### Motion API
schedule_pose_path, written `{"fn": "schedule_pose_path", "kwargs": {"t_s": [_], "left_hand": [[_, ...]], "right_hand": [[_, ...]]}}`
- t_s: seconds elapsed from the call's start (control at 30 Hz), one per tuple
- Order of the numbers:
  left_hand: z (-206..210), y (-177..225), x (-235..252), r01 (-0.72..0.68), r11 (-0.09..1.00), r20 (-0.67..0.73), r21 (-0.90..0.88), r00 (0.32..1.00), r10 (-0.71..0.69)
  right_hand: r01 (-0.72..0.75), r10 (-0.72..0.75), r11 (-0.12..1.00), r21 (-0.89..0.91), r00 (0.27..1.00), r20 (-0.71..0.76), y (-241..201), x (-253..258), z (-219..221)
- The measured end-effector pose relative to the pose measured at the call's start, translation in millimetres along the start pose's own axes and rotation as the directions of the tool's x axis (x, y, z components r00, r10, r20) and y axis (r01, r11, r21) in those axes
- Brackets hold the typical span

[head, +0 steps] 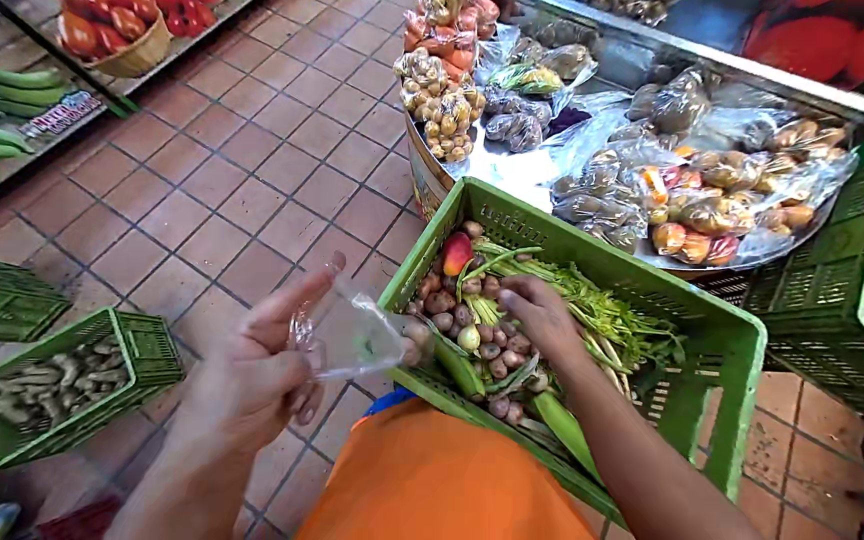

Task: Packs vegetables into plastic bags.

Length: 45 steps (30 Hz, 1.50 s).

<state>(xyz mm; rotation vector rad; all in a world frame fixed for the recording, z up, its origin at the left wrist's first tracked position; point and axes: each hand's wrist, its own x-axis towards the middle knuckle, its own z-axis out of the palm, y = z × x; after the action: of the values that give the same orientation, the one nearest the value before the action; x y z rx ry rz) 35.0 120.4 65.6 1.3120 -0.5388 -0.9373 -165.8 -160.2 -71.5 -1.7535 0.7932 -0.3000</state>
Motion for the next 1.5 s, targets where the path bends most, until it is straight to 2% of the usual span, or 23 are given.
{"fn": "schedule_pose_path", "kwargs": {"t_s": [0.03, 0.1, 0.17, 0.27, 0.47, 0.57, 0.7, 0.77, 0.8, 0.9, 1.0, 1.13, 1.27, 1.33, 1.43, 1.5], "left_hand": [[-2, 8, -4, 0.009, 1.0, 0.001, -0.026, 1.0, -0.009], [0, 16, -12, 0.029, 0.998, 0.032, -0.059, 0.999, -0.028], [4, 22, -19, 0.021, 0.995, 0.052, -0.096, 0.999, -0.016], [2, 26, -22, -0.035, 0.992, 0.079, -0.125, 0.996, 0.045], [-9, 14, 1, -0.037, 0.991, -0.07, -0.129, 0.997, 0.028], [-11, 19, 15, -0.042, 0.978, -0.063, -0.205, 0.998, 0.029], [6, 41, 33, 0.037, 0.935, 0.139, -0.353, 0.99, 0.013], [19, 53, 43, 0.041, 0.932, 0.245, -0.36, 0.968, 0.052], [24, 59, 49, 0.02, 0.938, 0.273, -0.347, 0.959, 0.081], [32, 68, 62, -0.012, 0.954, 0.296, -0.3, 0.949, 0.105], [36, 62, 68, 0.024, 0.955, 0.289, -0.296, 0.955, 0.066], [29, 55, 60, 0.081, 0.947, 0.295, -0.309, 0.955, 0.015], [16, 51, 41, 0.069, 0.956, 0.228, -0.287, 0.974, -0.002], [10, 44, 29, 0.087, 0.955, 0.204, -0.283, 0.979, -0.028], [2, 34, 20, 0.085, 0.942, 0.205, -0.323, 0.979, -0.018], [-2, 29, 15, 0.094, 0.936, 0.242, -0.339, 0.97, -0.01]], "right_hand": [[0.03, -0.02, 0.989, -0.145, 0.997, 0.07, 15, 17, 15], [0.17, -0.045, 0.917, -0.361, 0.943, 0.33, 34, 46, 55], [0.323, 0.016, 0.761, -0.562, 0.857, 0.514, 49, 68, 96], [0.293, 0.221, 0.595, -0.749, 0.835, 0.503, 61, 80, 128], [0.4, 0.312, 0.474, -0.785, 0.757, 0.574, 68, 91, 103], [0.364, 0.284, 0.526, -0.769, 0.777, 0.562, 79, 78, 98], [0.391, 0.104, 0.658, -0.644, 0.799, 0.592, 100, 67, 78], [0.312, 0.078, 0.765, -0.563, 0.823, 0.562, 110, 69, 71], [0.28, 0.097, 0.786, -0.552, 0.825, 0.557, 109, 71, 70], [0.249, 0.25, 0.736, -0.629, 0.764, 0.595, 84, 68, 77], [0.174, 0.22, 0.833, -0.525, 0.766, 0.603, 73, 72, 90], [0.144, 0.2, 0.877, -0.458, 0.758, 0.621, 80, 91, 100], [0.198, 0.302, 0.776, -0.599, 0.716, 0.629, 66, 99, 110], [0.145, 0.376, 0.75, -0.645, 0.709, 0.596, 60, 99, 115], [0.01, 0.391, 0.82, -0.573, 0.721, 0.573, 70, 108, 113], [-0.076, 0.422, 0.849, -0.523, 0.692, 0.585, 76, 108, 111]]}}
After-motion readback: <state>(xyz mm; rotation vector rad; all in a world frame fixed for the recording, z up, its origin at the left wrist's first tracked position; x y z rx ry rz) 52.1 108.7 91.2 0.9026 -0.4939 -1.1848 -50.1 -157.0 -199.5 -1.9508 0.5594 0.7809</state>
